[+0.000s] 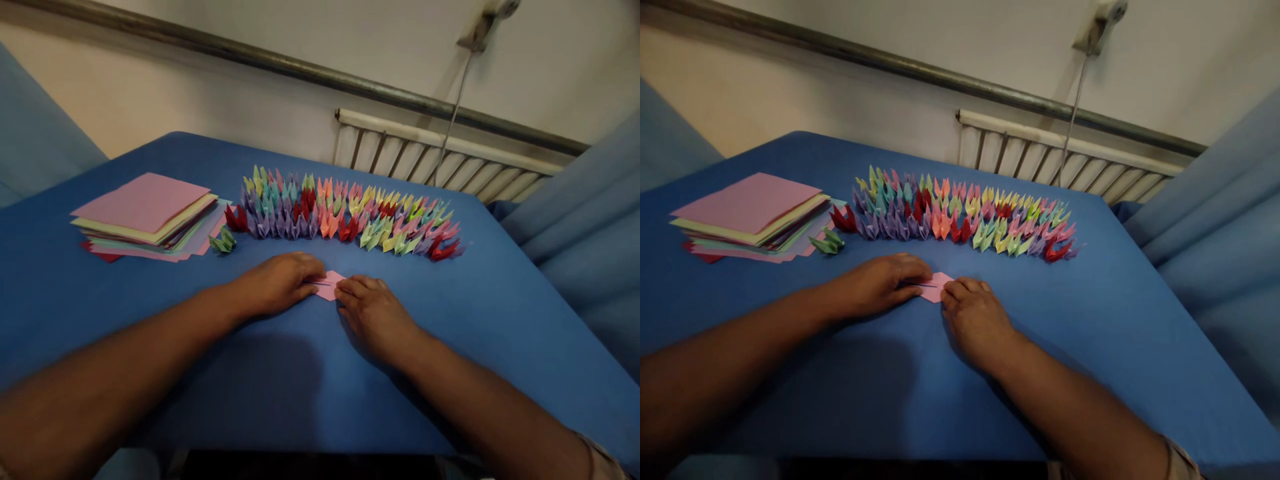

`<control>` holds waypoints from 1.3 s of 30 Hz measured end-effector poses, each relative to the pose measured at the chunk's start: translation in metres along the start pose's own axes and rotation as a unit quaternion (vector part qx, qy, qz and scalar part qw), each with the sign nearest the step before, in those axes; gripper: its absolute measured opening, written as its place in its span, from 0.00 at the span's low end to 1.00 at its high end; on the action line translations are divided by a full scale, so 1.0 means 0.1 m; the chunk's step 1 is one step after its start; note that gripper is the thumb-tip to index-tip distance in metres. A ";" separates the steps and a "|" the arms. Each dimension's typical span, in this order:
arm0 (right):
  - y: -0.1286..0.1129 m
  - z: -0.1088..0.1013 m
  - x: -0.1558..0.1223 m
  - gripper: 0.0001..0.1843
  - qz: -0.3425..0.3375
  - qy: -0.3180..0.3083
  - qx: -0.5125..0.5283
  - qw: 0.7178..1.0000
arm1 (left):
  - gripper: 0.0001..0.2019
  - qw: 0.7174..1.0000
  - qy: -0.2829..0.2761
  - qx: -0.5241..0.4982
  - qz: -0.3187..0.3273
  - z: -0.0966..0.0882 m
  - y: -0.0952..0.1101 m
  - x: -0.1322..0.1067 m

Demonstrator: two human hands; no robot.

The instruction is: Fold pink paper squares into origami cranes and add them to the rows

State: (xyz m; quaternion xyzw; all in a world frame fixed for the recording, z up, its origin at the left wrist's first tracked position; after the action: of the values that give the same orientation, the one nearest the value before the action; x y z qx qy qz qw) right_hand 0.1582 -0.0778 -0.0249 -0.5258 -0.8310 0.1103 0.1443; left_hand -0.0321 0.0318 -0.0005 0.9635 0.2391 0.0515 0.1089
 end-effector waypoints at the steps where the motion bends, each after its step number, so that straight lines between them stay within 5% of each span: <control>1: 0.00 0.00 0.00 0.18 0.006 0.004 0.002 1.000 | 0.11 1.000 0.000 0.005 0.000 0.02 0.02 0.00; 8: 0.03 -0.01 0.00 0.17 0.018 0.003 0.012 1.000 | 0.13 0.994 -0.032 0.074 -0.078 -0.08 -0.08 -0.02; 16: 0.05 0.02 0.00 0.18 0.006 0.006 0.015 1.000 | 0.09 0.987 -0.099 0.078 -0.094 -0.25 -0.19 -0.09; 30: 0.04 0.00 0.03 0.16 0.007 0.003 0.032 0.999 | 0.06 0.990 -0.061 0.072 -0.106 -0.15 -0.10 -0.05; 39: 0.02 0.03 0.07 0.24 0.029 0.009 0.007 1.000 | 0.07 0.984 -0.080 0.110 -0.115 -0.20 0.00 -0.03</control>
State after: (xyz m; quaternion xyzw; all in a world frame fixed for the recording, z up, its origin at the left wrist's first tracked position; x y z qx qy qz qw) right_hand 0.1563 -0.0702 -0.0275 -0.5493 -0.8135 0.1152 0.1523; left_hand -0.0382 0.0342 0.0183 0.9368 0.3429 -0.0650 0.0261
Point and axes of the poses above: each hand's wrist, its own x-axis towards the middle knuckle, its own z-axis out of the palm, y = z × x, the point moved 1 cm from there along x, towards the middle knuckle, and after that the axes turned 10 degrees about x, right-handed, at the moved point
